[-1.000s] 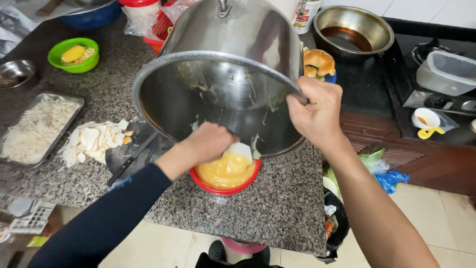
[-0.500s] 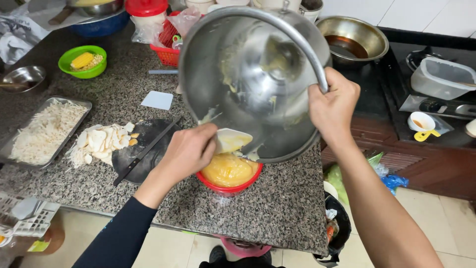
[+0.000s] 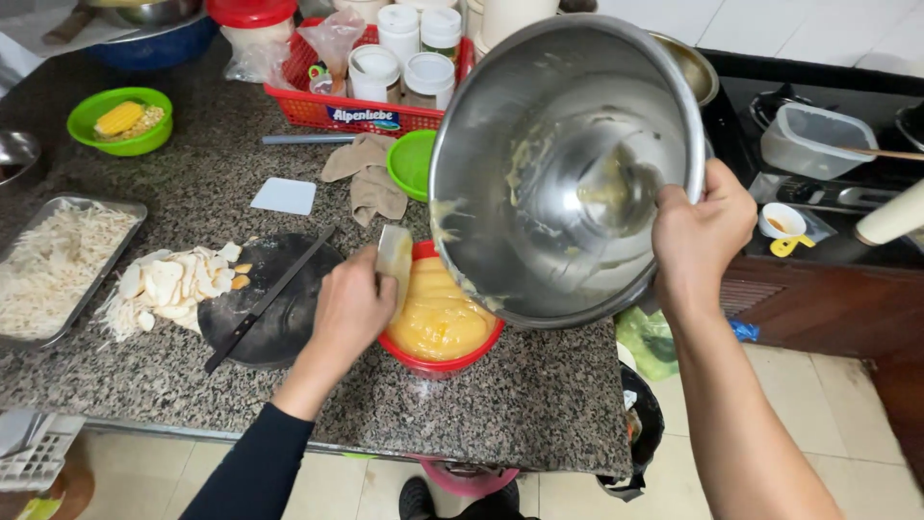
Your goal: Scrape batter from a large mixing bowl into a smaller container using a plastic scraper and then clean the mixing bowl with a sponge.
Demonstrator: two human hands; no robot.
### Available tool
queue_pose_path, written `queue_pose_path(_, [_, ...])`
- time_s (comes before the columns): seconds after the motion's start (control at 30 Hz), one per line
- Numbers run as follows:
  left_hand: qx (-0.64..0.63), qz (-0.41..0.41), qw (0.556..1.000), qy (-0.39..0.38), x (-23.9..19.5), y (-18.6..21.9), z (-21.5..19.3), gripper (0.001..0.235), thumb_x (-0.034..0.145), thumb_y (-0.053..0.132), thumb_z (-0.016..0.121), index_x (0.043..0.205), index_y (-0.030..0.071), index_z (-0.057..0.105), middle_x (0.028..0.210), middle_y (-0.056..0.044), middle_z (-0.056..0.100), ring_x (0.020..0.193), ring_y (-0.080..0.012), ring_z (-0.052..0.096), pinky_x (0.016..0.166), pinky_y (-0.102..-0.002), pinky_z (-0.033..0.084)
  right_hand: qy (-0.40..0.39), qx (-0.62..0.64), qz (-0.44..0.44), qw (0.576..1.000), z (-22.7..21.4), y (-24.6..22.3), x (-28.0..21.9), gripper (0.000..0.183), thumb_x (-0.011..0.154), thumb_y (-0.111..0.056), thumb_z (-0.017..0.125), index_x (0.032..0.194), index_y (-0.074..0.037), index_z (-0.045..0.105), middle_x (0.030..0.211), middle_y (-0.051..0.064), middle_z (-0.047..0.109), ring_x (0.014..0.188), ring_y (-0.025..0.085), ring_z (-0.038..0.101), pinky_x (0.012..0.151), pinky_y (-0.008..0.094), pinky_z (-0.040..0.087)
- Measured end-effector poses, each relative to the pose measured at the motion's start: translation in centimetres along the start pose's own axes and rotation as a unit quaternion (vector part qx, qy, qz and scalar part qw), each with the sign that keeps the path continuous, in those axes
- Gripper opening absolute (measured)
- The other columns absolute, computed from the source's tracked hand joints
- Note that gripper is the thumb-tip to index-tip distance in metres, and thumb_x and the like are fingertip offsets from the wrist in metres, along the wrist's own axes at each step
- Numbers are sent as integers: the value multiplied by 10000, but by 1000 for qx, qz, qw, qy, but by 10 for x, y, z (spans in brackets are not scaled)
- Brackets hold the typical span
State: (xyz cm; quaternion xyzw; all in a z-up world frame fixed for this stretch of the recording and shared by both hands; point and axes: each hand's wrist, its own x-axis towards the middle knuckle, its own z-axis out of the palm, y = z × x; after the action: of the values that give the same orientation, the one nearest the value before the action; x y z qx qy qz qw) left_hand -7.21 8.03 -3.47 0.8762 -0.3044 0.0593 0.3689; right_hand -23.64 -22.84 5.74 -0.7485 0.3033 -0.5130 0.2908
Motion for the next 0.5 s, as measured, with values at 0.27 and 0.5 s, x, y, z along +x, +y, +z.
queue_pose_path(0.27, [97, -112, 984, -94, 15, -2, 26, 509, 892, 238, 654, 1316, -23, 550, 1134, -305, 627, 945, -476, 688, 801, -551, 573, 66, 11, 51, 996, -14, -2, -23, 120, 811, -11, 660, 773, -15, 546, 702, -25, 535, 686, 75, 457, 636, 285, 423])
queue_pose_path(0.5, [119, -8, 993, -25, 86, 49, 53, 634, 972, 510, 615, 1290, -38, 605, 1467, -274, 437, 1382, -422, 427, 1041, -562, 464, 111, -7, 41, 993, -24, -25, -49, 148, 811, 0, 651, 758, -62, 527, 658, -48, 501, 652, 53, 458, 615, 258, 425])
